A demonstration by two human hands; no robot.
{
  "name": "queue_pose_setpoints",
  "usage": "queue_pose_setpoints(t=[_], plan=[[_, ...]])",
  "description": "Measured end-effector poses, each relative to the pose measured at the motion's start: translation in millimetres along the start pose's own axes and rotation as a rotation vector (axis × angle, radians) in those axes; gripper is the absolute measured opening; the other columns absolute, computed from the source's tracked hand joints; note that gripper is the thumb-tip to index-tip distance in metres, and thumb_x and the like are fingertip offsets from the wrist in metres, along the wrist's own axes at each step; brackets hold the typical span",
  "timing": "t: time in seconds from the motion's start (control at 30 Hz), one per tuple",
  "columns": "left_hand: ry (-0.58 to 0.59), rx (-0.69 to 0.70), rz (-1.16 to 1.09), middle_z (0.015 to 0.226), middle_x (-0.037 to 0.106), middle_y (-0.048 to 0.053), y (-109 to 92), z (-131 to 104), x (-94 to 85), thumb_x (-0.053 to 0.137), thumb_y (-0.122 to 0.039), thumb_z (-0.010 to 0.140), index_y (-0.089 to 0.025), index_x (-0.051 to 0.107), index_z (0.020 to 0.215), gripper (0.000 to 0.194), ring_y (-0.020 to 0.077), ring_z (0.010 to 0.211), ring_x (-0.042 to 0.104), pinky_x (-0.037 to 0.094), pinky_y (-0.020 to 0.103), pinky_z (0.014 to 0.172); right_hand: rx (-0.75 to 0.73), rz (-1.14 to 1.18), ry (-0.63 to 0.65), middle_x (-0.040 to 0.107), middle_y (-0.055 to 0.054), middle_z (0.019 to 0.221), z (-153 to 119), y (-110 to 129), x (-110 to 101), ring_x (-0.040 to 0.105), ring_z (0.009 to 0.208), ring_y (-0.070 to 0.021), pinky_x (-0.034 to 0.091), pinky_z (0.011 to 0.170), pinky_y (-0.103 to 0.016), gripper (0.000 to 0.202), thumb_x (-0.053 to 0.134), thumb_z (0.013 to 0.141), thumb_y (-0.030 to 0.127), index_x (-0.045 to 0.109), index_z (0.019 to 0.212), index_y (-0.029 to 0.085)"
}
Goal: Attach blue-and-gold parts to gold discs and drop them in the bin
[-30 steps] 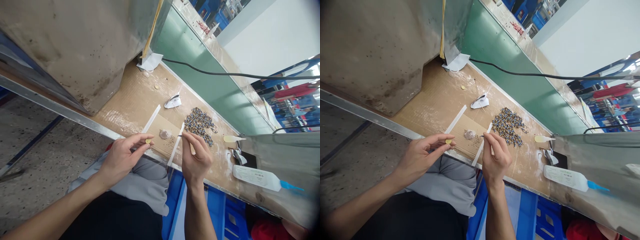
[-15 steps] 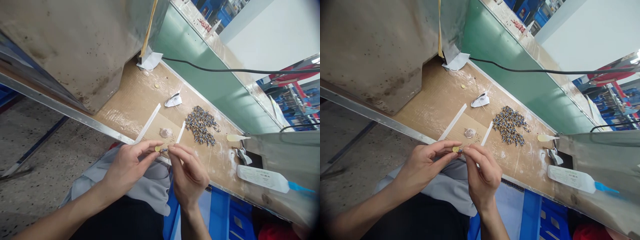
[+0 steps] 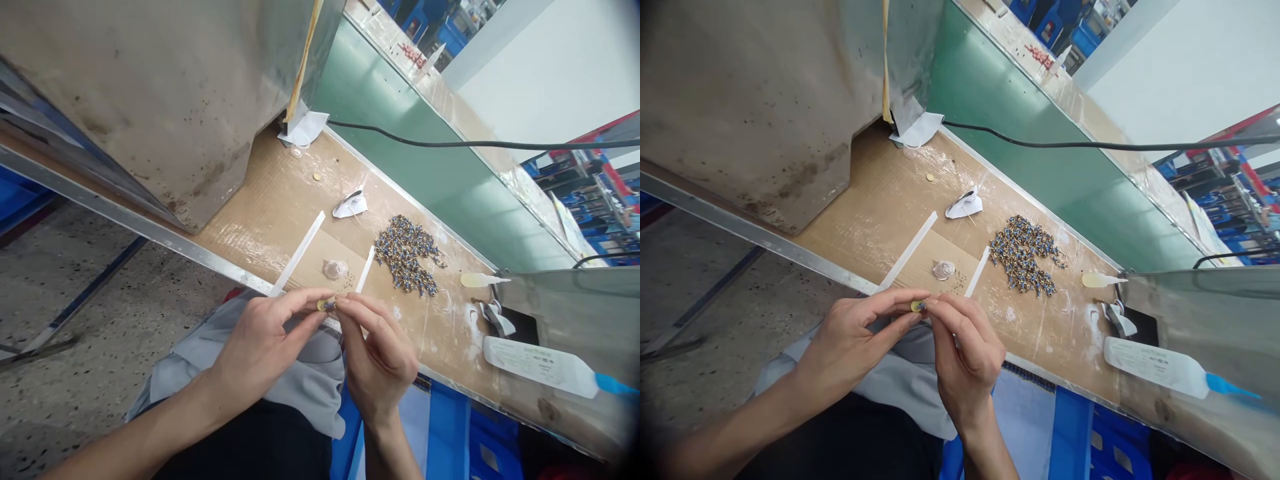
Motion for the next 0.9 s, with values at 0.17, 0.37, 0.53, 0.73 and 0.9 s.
queue_pose_setpoints(t=[0.17,0.37,0.53,0.73,0.9], plan=[[-0.027,0.092,0.094,0.116,0.091,-0.005,-5.4,-1.0,1.0,0.076,-0.015,0.107,-0.027,0.081,0.133,0.029,0.0125,0.102,0.088,0.066,0.016,0.098,-0.055,-0.006,0.020,0.084,-0.006,0.118,0.9,3.3,-1.8,0.083,0.106,-0.0225,0.070,0.092,-0.038,0.038,0.074,0.103,-0.002,0.084,0.126,0.027],[-0.028,0.190,0.249,0.120,0.090,-0.002,-11.7,-4.6,1.5,0.071,-0.015,0.112,-0.023,0.077,0.136,0.026,0.0150,0.102,0.088,0.065,0.019,0.099,-0.195,-0.068,0.041,0.084,-0.009,0.119,1.1,10.9,-4.6,0.083,0.107,-0.0243,0.071,0.091,-0.040,0.048,0.073,0.098,-0.010,0.082,0.132,0.022],[-0.038,0.215,0.320,0.110,0.090,0.000,-16.4,-7.4,1.3,0.066,-0.017,0.114,-0.023,0.075,0.133,0.021,0.0196,0.092,0.089,0.068,0.025,0.083,-0.264,-0.103,0.031,0.083,-0.012,0.123,-7.1,12.4,-3.8,0.082,0.110,-0.0278,0.071,0.088,-0.042,0.053,0.076,0.094,-0.013,0.082,0.136,0.018],[-0.041,0.195,0.383,0.107,0.090,0.005,-18.7,-10.3,3.1,0.068,-0.009,0.110,-0.020,0.072,0.138,0.031,0.0264,0.086,0.090,0.070,0.034,0.072,-0.259,-0.159,-0.003,0.084,-0.010,0.121,-14.0,12.4,0.4,0.083,0.107,-0.0273,0.072,0.086,-0.040,0.050,0.079,0.095,-0.009,0.083,0.134,0.022],[-0.009,0.113,0.340,0.113,0.090,0.002,-20.9,-11.0,1.0,0.067,-0.012,0.109,-0.024,0.069,0.144,0.037,0.0267,0.096,0.090,0.072,0.037,0.083,-0.260,-0.135,-0.039,0.084,-0.012,0.121,-16.5,14.5,2.4,0.083,0.108,-0.0289,0.072,0.086,-0.042,0.047,0.079,0.094,-0.011,0.084,0.131,0.016]])
Point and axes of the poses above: each hand's wrist, its own z-axis towards the middle knuckle, its own x-axis out of the palm, y = z × x, the point moved 3 cm from there along z, towards the middle knuckle
